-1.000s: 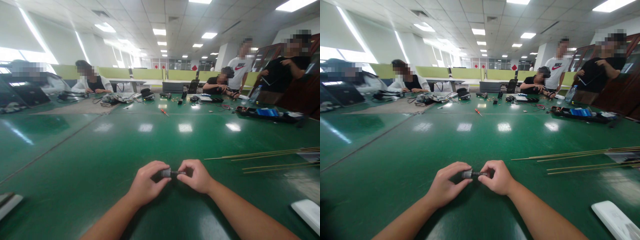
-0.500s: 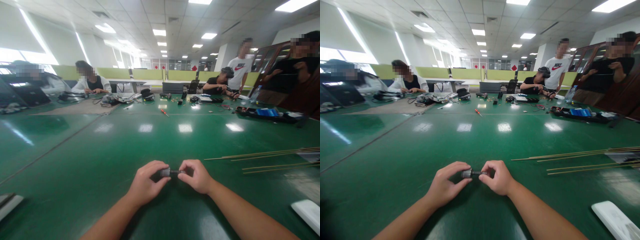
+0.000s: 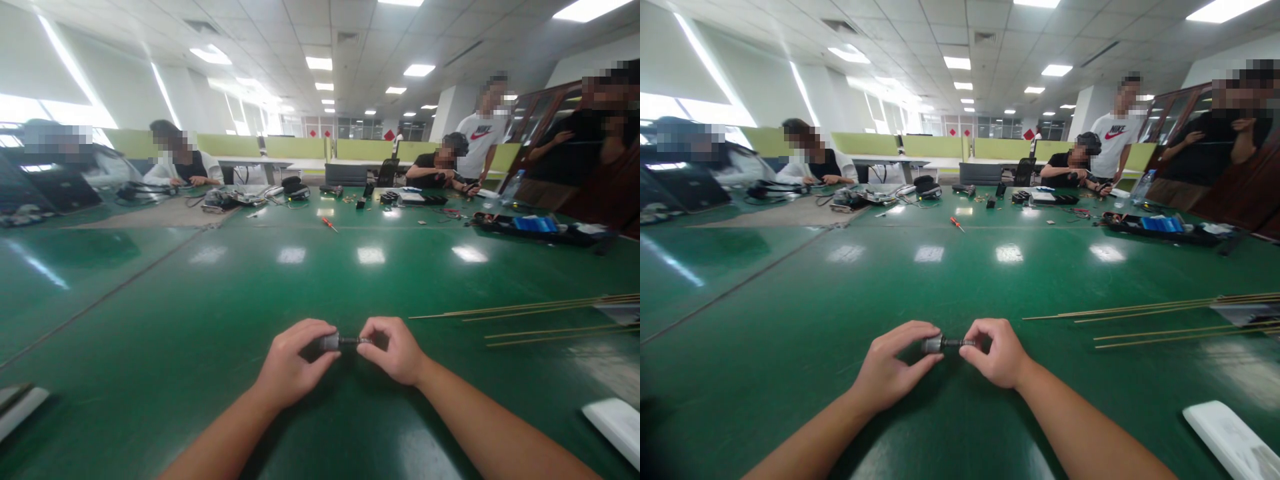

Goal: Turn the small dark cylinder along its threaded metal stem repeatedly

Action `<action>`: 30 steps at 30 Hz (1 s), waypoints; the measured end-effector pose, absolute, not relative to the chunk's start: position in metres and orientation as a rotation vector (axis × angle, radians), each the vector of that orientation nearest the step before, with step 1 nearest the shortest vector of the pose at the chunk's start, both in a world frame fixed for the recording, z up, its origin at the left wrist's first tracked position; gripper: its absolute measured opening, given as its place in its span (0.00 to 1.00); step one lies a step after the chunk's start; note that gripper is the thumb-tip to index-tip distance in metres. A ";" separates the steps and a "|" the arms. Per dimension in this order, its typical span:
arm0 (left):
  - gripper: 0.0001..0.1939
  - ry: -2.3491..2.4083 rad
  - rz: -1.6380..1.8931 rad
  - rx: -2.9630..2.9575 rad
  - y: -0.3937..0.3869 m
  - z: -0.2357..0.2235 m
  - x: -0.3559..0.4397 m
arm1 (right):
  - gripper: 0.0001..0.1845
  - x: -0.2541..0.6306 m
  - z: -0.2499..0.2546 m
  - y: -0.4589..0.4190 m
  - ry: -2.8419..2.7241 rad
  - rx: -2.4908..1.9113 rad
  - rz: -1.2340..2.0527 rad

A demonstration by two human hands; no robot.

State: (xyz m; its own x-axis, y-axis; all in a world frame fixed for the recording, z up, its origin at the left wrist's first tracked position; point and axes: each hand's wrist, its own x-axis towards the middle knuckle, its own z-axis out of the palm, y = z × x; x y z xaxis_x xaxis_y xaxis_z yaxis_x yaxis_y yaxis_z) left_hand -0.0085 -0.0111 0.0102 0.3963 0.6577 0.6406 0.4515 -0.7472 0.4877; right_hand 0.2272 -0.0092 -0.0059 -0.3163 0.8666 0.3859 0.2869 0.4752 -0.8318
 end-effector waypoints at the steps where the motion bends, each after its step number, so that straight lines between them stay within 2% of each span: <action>1: 0.13 0.984 1.273 2.418 -0.011 0.010 -0.009 | 0.07 0.227 -0.006 -0.009 -1.840 -0.968 0.829; 26: 0.12 1.032 1.282 2.411 -0.008 0.009 -0.012 | 0.09 0.230 -0.008 -0.005 -1.805 -0.973 0.847; 30: 0.13 1.072 1.282 2.395 -0.007 0.010 -0.015 | 0.11 0.232 -0.013 0.001 -1.605 -0.915 1.059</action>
State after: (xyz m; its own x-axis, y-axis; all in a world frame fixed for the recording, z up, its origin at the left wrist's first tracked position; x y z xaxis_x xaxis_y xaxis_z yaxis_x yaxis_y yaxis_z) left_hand -0.0147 -0.0073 0.0103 0.3531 0.6912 0.6305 0.4988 -0.7092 0.4982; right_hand 0.2319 0.0008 -0.0135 -0.2479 0.9172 0.3118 0.0741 0.3388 -0.9379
